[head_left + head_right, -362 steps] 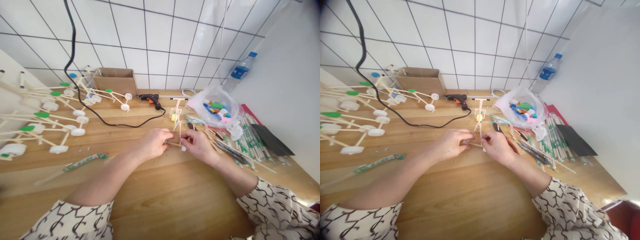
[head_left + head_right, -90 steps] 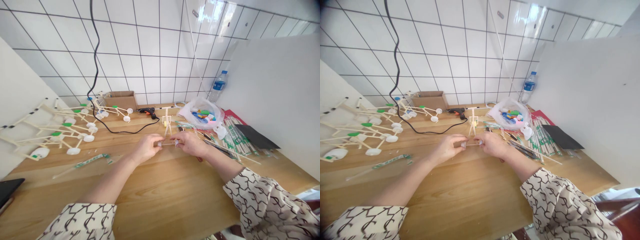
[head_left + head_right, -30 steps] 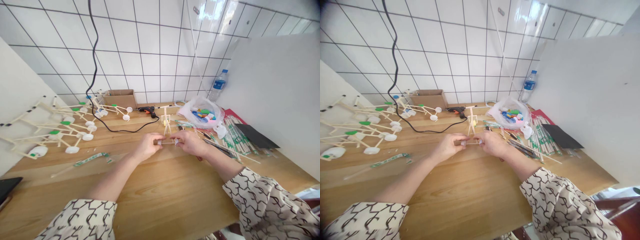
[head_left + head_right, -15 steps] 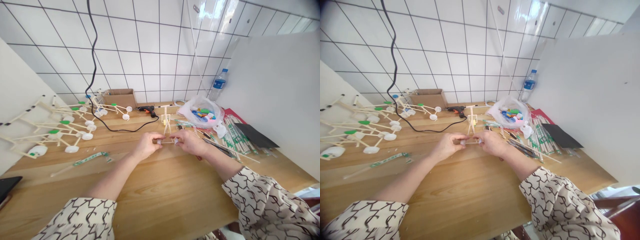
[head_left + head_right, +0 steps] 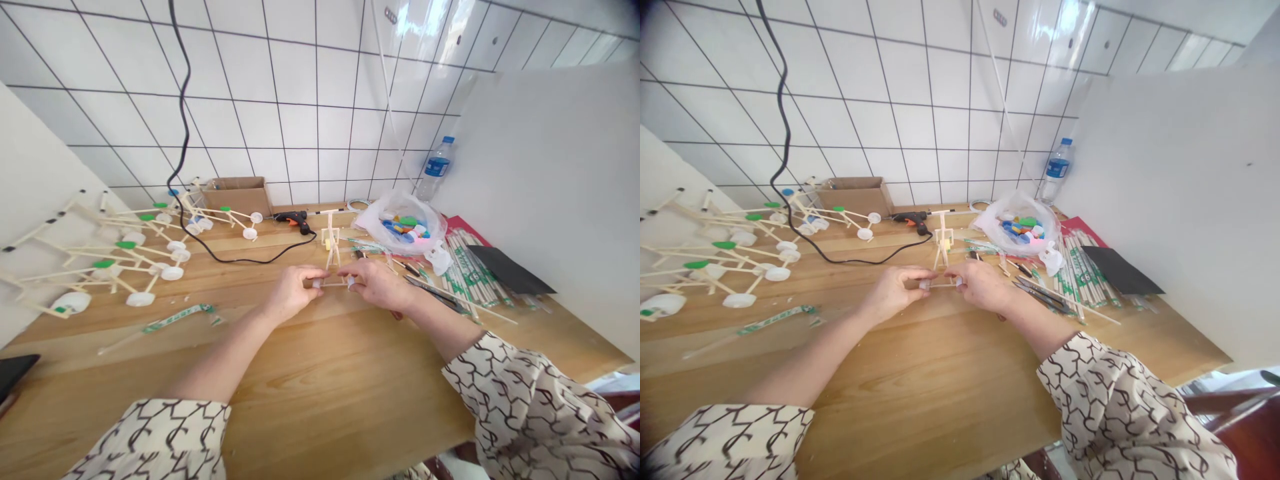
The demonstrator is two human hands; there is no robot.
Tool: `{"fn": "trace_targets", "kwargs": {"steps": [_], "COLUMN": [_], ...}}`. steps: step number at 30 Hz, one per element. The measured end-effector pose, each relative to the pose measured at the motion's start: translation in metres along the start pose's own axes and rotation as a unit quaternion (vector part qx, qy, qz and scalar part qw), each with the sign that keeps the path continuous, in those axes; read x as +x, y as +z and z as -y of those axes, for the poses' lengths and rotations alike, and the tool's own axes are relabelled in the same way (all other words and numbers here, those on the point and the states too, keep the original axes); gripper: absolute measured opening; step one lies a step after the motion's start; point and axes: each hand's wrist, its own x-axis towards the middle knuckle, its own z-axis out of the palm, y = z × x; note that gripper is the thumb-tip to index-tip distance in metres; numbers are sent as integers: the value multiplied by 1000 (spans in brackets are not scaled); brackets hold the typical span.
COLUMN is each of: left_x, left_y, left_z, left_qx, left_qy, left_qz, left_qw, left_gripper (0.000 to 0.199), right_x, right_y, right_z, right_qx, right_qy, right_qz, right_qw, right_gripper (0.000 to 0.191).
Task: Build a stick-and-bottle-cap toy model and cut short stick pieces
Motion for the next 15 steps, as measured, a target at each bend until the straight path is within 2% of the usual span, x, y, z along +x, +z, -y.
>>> {"fn": "trace_targets", "kwargs": {"steps": [15], "left_x": [-2], "left_y": [0], "left_z": [-2], "left_qx": [18], "left_qy": [12], "left_qz": [-8], "left_qw": [1000], "left_gripper": [30], "right_x": [0], "right_y": [-2], "right_z": [3], "right_qx": [-1], "right_qy": [10], "right_qz": [4], "right_qw": [1000], "right_gripper": [37]}}
